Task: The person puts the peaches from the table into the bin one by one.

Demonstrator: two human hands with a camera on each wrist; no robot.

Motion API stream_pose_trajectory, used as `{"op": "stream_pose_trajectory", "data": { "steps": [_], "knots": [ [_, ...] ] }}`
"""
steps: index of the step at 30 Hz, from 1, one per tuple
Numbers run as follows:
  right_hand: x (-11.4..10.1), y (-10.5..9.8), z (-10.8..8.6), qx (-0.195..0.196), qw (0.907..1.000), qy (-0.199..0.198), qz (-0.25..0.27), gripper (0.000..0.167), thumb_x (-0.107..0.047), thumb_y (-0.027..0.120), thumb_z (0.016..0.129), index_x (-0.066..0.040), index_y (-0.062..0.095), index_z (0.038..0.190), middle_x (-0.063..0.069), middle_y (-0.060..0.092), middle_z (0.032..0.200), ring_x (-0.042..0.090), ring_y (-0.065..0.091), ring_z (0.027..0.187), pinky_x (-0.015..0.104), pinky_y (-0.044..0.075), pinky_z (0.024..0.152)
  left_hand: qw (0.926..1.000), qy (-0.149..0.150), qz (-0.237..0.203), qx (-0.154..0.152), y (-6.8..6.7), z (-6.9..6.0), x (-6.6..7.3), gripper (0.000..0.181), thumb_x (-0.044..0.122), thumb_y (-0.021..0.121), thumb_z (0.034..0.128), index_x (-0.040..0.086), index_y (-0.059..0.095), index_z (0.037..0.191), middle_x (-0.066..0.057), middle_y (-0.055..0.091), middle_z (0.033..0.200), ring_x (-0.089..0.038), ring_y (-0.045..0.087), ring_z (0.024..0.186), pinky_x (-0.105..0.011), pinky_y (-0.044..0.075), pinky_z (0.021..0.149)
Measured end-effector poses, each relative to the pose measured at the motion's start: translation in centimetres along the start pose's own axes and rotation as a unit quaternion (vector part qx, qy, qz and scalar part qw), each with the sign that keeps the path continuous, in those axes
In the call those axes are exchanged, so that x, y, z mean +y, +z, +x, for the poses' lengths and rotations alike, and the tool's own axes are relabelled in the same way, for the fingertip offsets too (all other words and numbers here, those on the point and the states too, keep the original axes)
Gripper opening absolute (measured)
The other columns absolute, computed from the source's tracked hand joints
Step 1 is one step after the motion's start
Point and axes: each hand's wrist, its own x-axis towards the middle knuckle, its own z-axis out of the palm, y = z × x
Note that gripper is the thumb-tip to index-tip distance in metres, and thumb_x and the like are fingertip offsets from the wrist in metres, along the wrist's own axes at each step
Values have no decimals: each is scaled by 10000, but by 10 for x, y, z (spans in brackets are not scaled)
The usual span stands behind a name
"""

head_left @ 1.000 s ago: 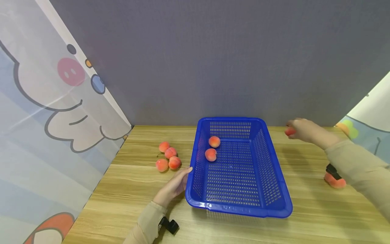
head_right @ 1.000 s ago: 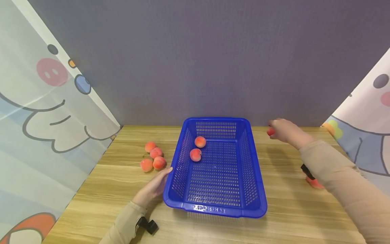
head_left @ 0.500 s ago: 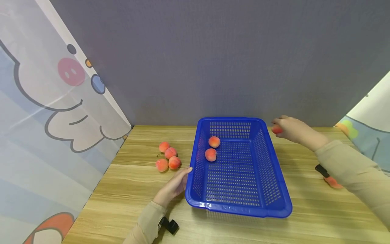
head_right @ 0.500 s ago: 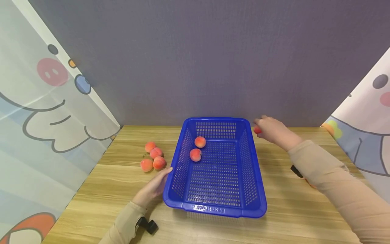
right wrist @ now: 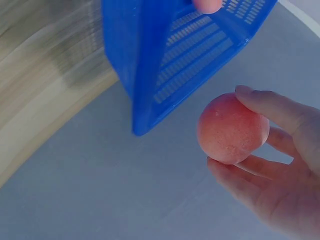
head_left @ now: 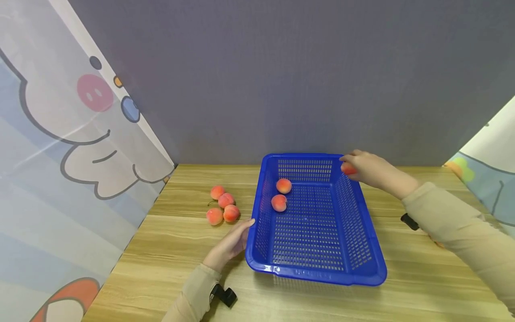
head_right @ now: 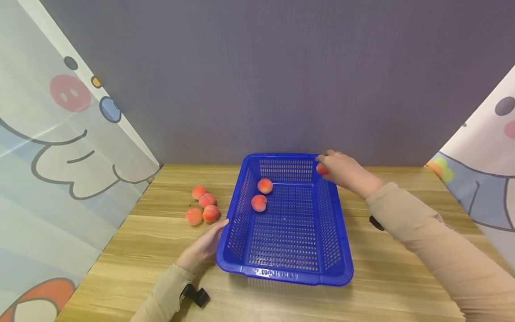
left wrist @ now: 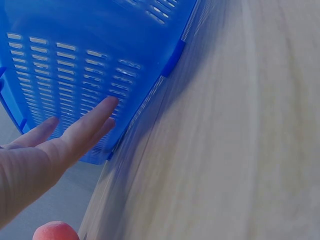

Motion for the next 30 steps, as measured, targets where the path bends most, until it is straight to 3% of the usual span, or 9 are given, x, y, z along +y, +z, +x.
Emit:
{"op": "stream_pose_trajectory", "data": {
  "steps": [11, 21, 30],
  "knots": [
    [-26, 3, 12, 127, 9991, -362, 181, 418, -51, 710, 699, 47, 566, 1079, 251, 543, 992, 373, 563, 823, 465, 483, 675, 9999, -79, -85, 87, 1, 0, 2, 292, 215, 322, 956, 32, 432, 1155, -8, 619, 949, -126, 591, 856, -287, 477, 756],
    [-54, 7, 23, -126, 9982, -539, 233, 399, -68, 697, 730, 25, 569, 1095, 207, 552, 1037, 341, 553, 918, 432, 477, 748, 10000, 58, 16, -23, 0, 2, -1, 283, 222, 313, 960, 48, 439, 1144, 9, 618, 948, -112, 588, 863, -281, 478, 756],
    [-68, 12, 32, -190, 9969, -720, 238, 419, -80, 701, 729, 21, 564, 1113, 187, 550, 1044, 321, 552, 937, 416, 476, 764, 9999, -74, -46, 66, 2, -1, 3, 302, 212, 313, 960, 29, 435, 1167, -3, 617, 953, -123, 589, 868, -287, 478, 760]
  ]
}}
